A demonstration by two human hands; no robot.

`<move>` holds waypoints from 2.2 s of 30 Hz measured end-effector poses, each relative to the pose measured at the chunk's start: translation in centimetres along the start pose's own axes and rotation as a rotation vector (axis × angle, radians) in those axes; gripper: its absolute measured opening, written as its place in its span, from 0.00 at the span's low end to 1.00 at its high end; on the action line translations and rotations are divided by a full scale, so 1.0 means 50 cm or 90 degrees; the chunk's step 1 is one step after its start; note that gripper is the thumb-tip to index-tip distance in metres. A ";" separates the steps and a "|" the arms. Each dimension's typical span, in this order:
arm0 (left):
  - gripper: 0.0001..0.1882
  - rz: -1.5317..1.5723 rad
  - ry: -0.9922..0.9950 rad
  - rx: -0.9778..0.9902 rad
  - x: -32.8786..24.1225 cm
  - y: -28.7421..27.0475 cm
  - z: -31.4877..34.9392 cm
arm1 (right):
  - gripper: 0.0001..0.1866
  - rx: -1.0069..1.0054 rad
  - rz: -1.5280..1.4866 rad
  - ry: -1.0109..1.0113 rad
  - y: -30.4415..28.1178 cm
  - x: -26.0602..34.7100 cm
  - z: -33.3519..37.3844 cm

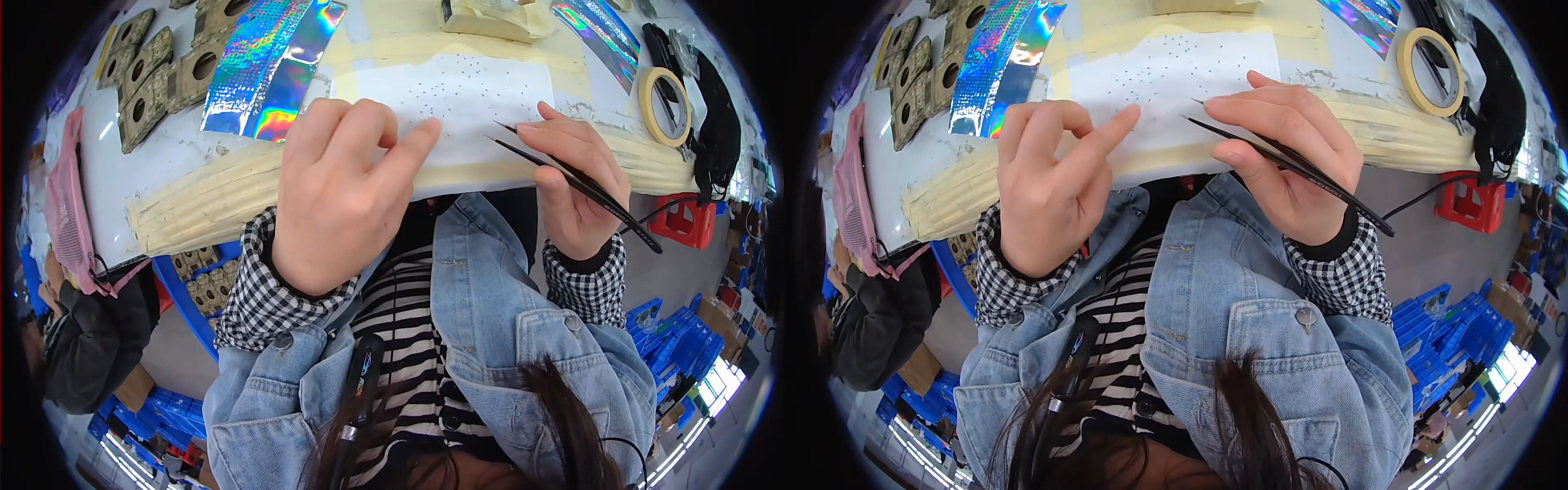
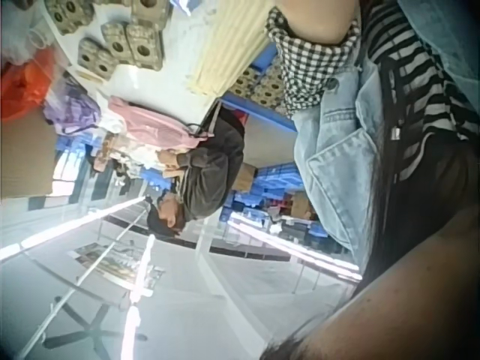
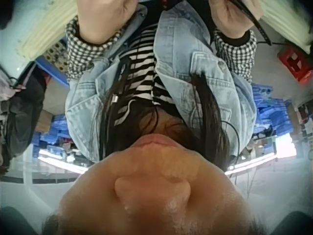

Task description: Peel small components from a holographic sheet using tweezers.

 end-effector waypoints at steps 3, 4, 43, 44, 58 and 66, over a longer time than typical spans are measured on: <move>0.19 0.050 -0.044 -0.067 0.020 -0.027 0.008 | 0.13 -0.020 -0.015 0.017 -0.013 -0.006 0.002; 0.19 0.071 -0.063 -0.095 0.029 -0.039 0.013 | 0.13 -0.024 -0.006 0.003 -0.019 -0.002 0.003; 0.43 0.535 -0.064 0.044 -0.053 -0.082 -0.070 | 0.20 0.109 -0.214 0.054 -0.099 -0.004 -0.042; 0.44 0.551 -0.069 0.054 -0.053 -0.071 -0.070 | 0.17 0.098 -0.217 0.067 -0.112 -0.016 -0.034; 0.18 0.833 -0.407 0.525 0.024 0.196 0.230 | 0.16 -0.479 0.218 0.246 -0.474 -0.249 0.163; 0.21 -0.056 -0.184 0.274 0.123 0.351 0.239 | 0.09 -0.253 0.400 0.105 -0.331 -0.120 0.027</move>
Point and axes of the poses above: each hand's wrist, its own z-axis away from the middle knuckle, its own y-axis out of the palm, x = y × z, the point moved 10 cm from there along -z, towards the middle knuckle, and after that the axes turned 7 degrees about x, right-handed, at the moved point
